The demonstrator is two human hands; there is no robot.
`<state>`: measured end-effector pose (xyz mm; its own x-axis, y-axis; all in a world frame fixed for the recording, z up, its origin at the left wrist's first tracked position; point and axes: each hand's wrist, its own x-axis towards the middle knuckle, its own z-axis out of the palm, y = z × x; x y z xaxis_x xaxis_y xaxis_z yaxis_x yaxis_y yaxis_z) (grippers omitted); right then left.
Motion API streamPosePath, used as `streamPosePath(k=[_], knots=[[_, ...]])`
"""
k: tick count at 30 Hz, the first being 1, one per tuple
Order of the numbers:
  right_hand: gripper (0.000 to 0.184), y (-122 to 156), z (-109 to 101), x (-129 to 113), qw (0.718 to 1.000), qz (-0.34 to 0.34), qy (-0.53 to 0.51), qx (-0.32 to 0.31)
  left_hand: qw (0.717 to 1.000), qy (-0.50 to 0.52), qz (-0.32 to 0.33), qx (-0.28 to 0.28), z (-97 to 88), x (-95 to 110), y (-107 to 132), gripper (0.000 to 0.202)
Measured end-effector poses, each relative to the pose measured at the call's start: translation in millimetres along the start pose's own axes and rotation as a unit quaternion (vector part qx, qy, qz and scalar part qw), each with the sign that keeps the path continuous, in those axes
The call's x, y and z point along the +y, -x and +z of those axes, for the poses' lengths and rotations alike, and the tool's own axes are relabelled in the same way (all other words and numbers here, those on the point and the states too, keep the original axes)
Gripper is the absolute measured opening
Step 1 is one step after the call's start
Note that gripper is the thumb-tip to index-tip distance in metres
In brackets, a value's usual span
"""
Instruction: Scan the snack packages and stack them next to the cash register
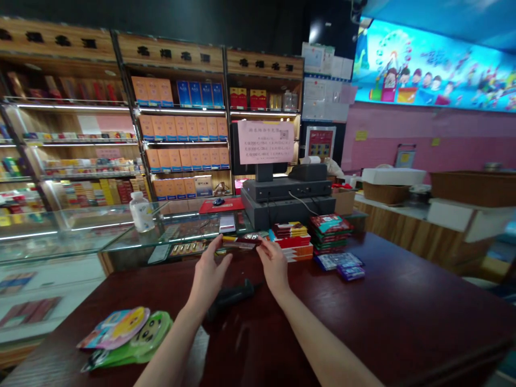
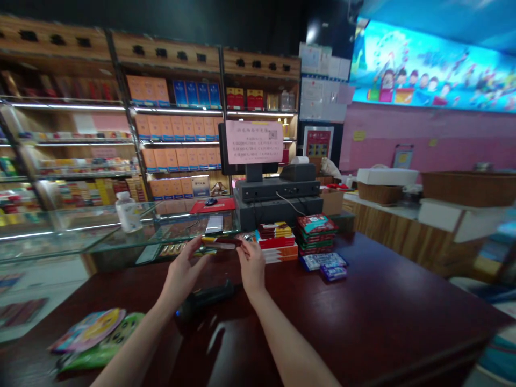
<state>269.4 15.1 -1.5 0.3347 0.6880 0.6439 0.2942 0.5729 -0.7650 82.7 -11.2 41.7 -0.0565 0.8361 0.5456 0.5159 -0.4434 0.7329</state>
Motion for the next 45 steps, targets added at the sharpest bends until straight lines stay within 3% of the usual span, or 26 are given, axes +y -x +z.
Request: streamPosePath(k=[13,24,30,36,45], knots=[[0.040,-18,-62,-15,0.996,0.004,0.044,0.078,0.982,0.190,0.002,-0.012,70.8,28,-9,0.038],[0.039,-45,-109,11,0.994,0.011,0.072,0.081,0.978,0.210,0.000,0.014,122.9,50,-23,0.021],[0.042,-63,-124,28,0.992,0.032,0.083,0.089,0.979,0.206,0.009,0.007,144.7,54,-33,0.022],[0.044,-85,-132,48,0.992,0.031,0.104,0.056,0.978,0.205,0.022,0.012,167.8,47,-50,0.024],[0.044,-106,-136,61,0.984,0.046,0.171,0.013,0.984,0.178,0.004,0.013,186.3,47,-62,0.025]])
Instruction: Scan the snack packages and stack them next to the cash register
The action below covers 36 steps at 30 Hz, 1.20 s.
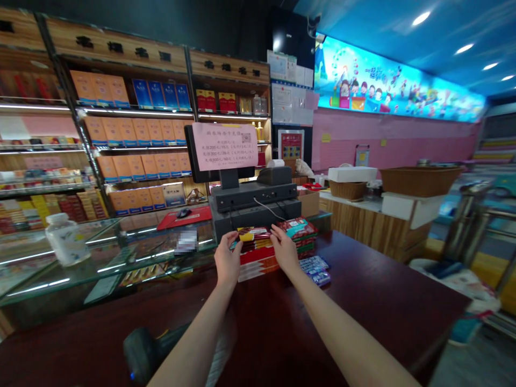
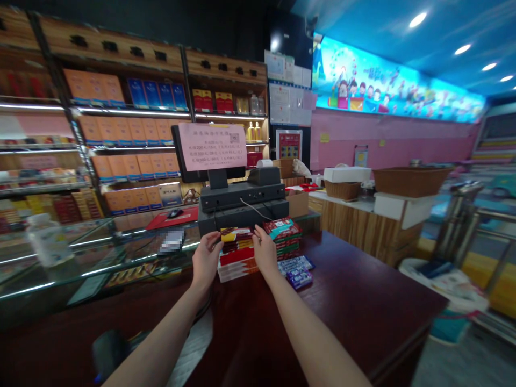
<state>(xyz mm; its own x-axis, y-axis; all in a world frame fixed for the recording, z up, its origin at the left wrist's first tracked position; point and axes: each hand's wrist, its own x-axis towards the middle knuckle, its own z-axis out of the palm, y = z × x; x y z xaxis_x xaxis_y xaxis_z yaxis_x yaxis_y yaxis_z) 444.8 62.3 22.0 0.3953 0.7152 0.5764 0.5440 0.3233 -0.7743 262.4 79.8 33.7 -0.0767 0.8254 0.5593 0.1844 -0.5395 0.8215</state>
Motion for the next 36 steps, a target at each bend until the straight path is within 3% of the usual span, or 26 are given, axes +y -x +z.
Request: streamPosePath(k=[15,36], knots=[[0.045,-3,3,9,0.998,-0.013,0.051,-0.025,1.000,-0.007,-0.025,0.012,6.8,-15,3,0.025],[0.048,0,5,10,0.997,-0.020,0.074,-0.022,1.000,-0.010,-0.008,0.017,5.1,-24,4,0.028]])
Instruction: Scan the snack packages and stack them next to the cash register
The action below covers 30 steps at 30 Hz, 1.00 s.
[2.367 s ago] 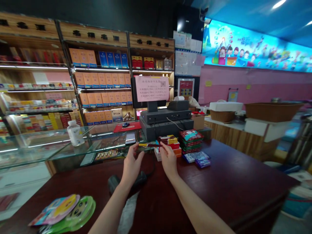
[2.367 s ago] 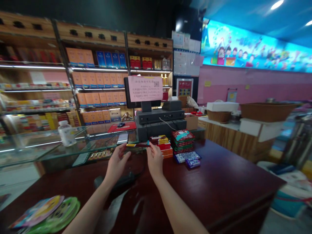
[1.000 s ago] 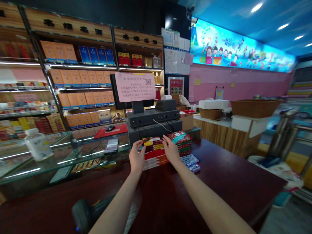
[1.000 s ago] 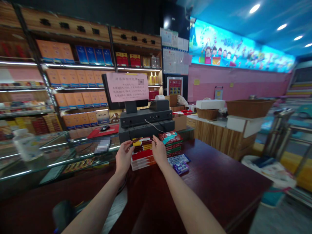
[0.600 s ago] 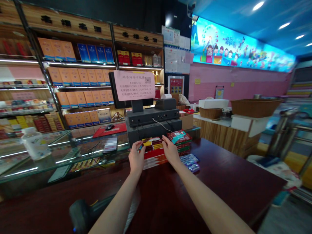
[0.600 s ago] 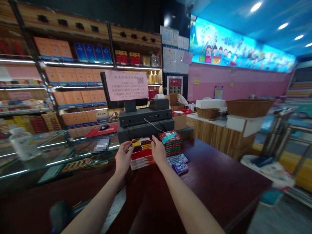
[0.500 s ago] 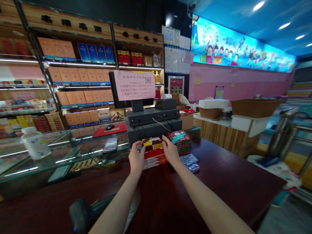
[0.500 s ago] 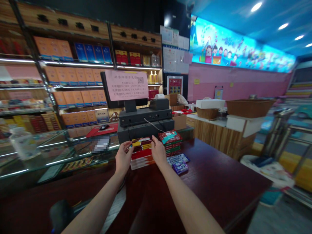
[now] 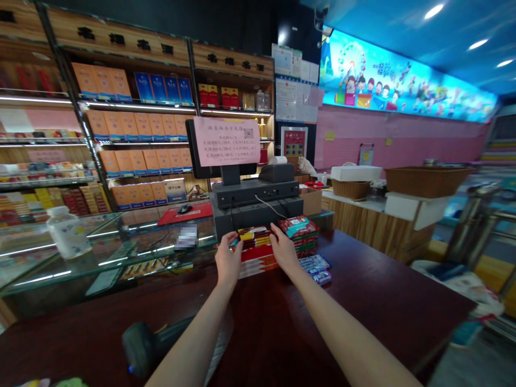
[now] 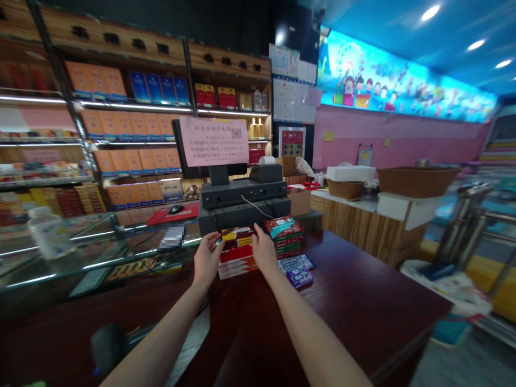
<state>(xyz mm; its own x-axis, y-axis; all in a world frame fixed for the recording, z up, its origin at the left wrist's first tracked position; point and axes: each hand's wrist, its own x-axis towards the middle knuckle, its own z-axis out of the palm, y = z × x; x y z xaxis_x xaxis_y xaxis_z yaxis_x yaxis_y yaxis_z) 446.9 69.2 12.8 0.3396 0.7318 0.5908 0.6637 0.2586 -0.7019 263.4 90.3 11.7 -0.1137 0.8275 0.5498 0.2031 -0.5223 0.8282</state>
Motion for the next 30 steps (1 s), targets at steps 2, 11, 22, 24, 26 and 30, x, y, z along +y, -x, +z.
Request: streamPosePath(k=[2,11,22,24,26,30], knots=[[0.048,1,-1,-1,1.000,0.000,-0.001,0.002,1.000,-0.004,0.002,-0.001,-1.6,0,0,0.029],[0.049,12,-11,-9,0.999,-0.011,-0.027,0.017,1.000,-0.026,0.004,0.010,-14.2,6,6,0.030],[0.051,39,-23,-40,0.999,-0.039,-0.016,0.000,0.997,-0.075,0.025,0.008,-58.5,23,19,0.028],[0.052,45,-20,-48,0.999,-0.046,-0.012,-0.003,0.996,-0.087,0.027,0.011,-69.0,24,20,0.028],[0.052,50,-15,-56,0.998,-0.054,-0.009,-0.007,0.994,-0.099,0.030,0.015,-79.9,25,21,0.028],[0.052,62,-1,-71,0.997,-0.068,-0.023,-0.031,0.991,-0.127,0.037,0.015,-103.4,24,24,0.027]])
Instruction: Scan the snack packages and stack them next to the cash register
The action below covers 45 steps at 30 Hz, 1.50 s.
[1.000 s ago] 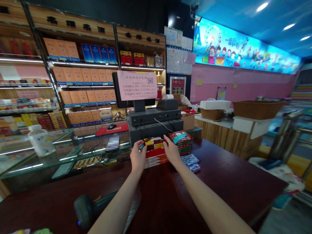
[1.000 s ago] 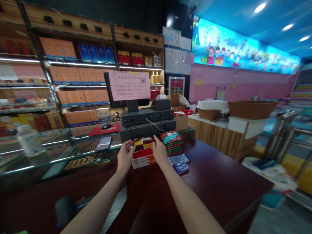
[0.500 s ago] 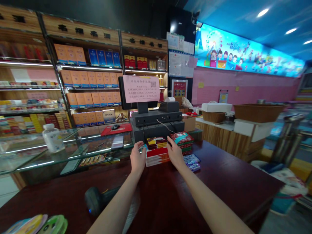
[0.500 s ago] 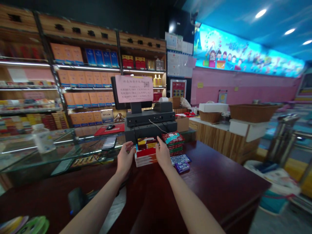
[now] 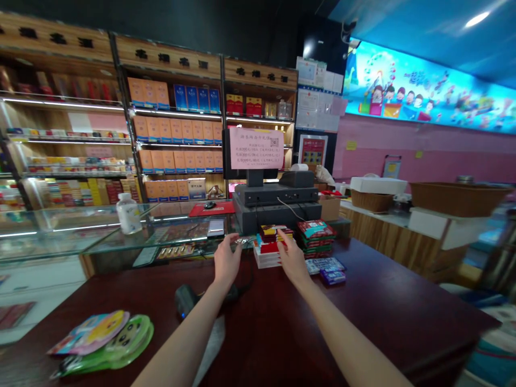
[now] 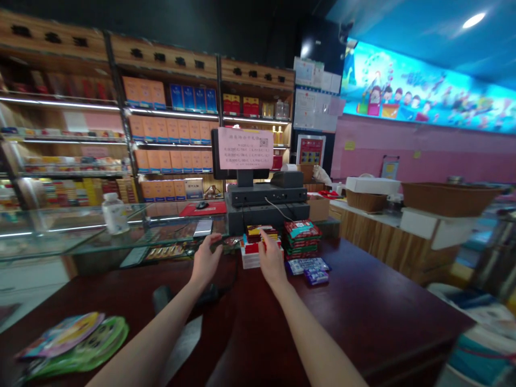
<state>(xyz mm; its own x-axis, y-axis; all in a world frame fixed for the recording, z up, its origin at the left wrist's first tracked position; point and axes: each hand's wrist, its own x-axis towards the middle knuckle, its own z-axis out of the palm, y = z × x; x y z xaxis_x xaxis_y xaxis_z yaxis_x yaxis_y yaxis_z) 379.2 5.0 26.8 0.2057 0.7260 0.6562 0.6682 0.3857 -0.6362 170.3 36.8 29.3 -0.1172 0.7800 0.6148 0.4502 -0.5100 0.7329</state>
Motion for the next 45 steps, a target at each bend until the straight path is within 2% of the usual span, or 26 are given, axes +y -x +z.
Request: streamPosePath(k=[8,18,28,38,45], knots=[[0.051,15,32,-23,0.998,-0.019,-0.032,-0.042,0.997,-0.071,0.007,-0.013,-45.4,-13,5,0.027],[0.049,26,70,-39,0.995,-0.030,-0.054,-0.081,0.991,-0.134,0.016,-0.022,-89.5,-27,10,0.025],[0.047,39,105,-61,0.984,-0.036,-0.090,-0.147,0.981,-0.191,-0.007,-0.043,-140.7,-45,16,0.026],[0.042,46,129,-99,0.971,-0.046,-0.089,-0.218,0.961,-0.265,-0.051,-0.068,-209.0,-79,23,0.026],[0.042,50,147,-141,0.954,-0.084,-0.063,-0.282,0.952,-0.290,-0.085,-0.056,-249.5,-96,36,0.028]])
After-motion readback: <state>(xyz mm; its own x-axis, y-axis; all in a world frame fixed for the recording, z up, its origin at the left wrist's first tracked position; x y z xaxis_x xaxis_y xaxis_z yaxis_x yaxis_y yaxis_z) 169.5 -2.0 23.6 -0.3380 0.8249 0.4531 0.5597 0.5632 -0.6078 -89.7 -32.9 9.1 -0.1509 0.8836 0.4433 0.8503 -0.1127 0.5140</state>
